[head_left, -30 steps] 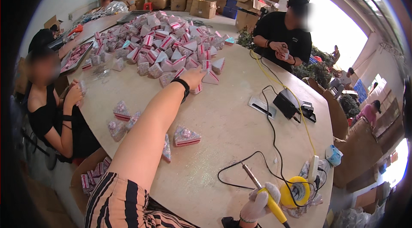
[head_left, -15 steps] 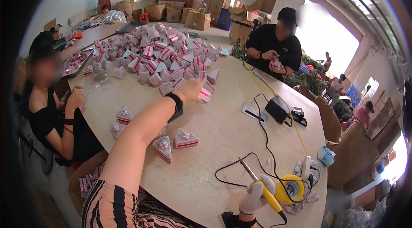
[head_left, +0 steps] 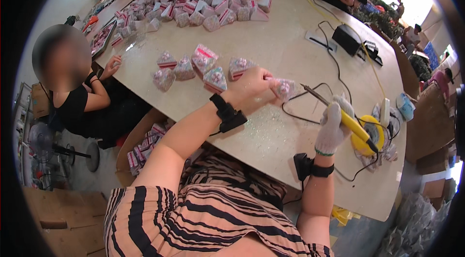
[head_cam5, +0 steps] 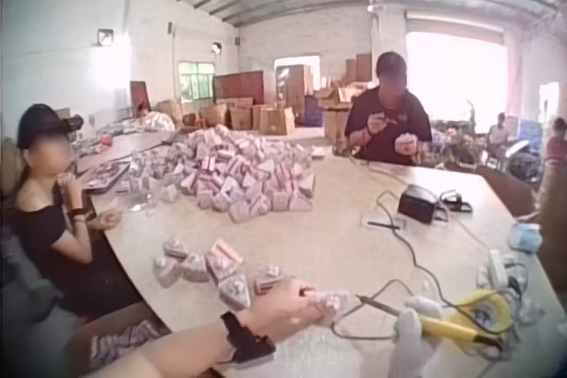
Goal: The recorder uses a handheld heat sealer to seal plastic bags containing small triangular cake-shaped toys.
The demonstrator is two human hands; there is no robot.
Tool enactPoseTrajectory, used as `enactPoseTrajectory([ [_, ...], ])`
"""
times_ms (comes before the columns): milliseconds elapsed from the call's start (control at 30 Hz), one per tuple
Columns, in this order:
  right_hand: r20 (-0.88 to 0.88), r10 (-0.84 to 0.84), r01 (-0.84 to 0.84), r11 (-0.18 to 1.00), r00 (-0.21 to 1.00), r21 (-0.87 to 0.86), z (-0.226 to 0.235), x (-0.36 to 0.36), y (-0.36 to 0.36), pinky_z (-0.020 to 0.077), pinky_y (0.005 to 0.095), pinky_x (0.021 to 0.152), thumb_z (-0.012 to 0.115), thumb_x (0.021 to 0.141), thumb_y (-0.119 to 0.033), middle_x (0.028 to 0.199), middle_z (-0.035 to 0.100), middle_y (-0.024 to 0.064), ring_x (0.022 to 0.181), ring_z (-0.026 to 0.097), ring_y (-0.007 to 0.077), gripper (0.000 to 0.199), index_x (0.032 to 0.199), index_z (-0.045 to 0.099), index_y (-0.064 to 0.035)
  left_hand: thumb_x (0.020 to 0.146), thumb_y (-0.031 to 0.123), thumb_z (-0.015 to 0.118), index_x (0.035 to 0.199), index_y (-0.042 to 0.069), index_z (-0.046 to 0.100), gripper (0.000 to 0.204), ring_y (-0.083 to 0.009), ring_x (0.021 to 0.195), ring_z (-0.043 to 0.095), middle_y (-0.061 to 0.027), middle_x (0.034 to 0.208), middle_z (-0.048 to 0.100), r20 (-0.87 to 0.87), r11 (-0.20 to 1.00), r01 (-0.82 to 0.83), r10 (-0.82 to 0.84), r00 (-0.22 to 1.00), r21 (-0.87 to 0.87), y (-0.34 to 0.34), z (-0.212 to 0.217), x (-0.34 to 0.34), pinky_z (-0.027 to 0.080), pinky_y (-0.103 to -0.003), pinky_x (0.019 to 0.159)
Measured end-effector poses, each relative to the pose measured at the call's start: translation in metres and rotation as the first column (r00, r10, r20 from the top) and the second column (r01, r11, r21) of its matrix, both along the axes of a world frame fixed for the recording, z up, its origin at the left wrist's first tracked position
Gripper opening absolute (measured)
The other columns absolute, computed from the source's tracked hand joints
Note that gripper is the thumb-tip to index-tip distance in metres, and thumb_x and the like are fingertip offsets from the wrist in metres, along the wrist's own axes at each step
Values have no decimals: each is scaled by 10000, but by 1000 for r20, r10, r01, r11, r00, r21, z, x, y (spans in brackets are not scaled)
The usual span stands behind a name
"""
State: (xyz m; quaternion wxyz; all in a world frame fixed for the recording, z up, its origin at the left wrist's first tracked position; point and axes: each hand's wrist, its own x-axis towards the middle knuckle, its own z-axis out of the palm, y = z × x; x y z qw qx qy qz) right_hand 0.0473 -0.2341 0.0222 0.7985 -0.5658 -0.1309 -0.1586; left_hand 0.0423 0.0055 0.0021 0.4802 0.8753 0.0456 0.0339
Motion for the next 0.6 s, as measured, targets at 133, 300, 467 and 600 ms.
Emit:
enactPoseTrajectory([
  [133, 2, 102, -101, 988, 995, -116, -11, -4, 0, 433, 241, 797, 613, 821, 4, 979, 588, 28, 886, 531, 100, 199, 1016, 588, -31, 824, 250, 657, 949, -25, 654, 302, -51, 536, 487, 5, 645, 564, -10, 998, -25, 25, 1000, -53, -2, -4, -4, 394, -221, 496],
  [300, 32, 166, -159, 974, 986, -160, -11, -13, 3, 433, 246, 817, 637, 816, -14, 990, 590, 29, 914, 532, 100, 206, 1016, 589, -32, 822, 257, 662, 954, -28, 654, 314, -44, 534, 482, 8, 643, 560, -3, 994, -22, 21, 1000, -109, -4, -3, -14, 386, -212, 489],
  [467, 84, 164, -145, 970, 983, -196, -6, -17, 6, 404, 189, 647, 617, 837, -43, 916, 558, -21, 752, 479, 45, 168, 1003, 605, -61, 799, 271, 684, 971, -30, 651, 348, -58, 557, 508, -12, 687, 593, 58, 999, -30, 32, 998, -40, -10, 4, -18, 413, -214, 517],
  [600, 114, 131, -104, 971, 985, -217, -7, -15, 5, 415, 188, 670, 617, 836, -39, 938, 570, -12, 788, 494, 50, 163, 998, 606, -57, 768, 277, 668, 897, -45, 658, 348, -168, 664, 600, -131, 742, 655, 128, 999, -50, 52, 990, -20, -14, 7, -22, 463, -299, 624],
])
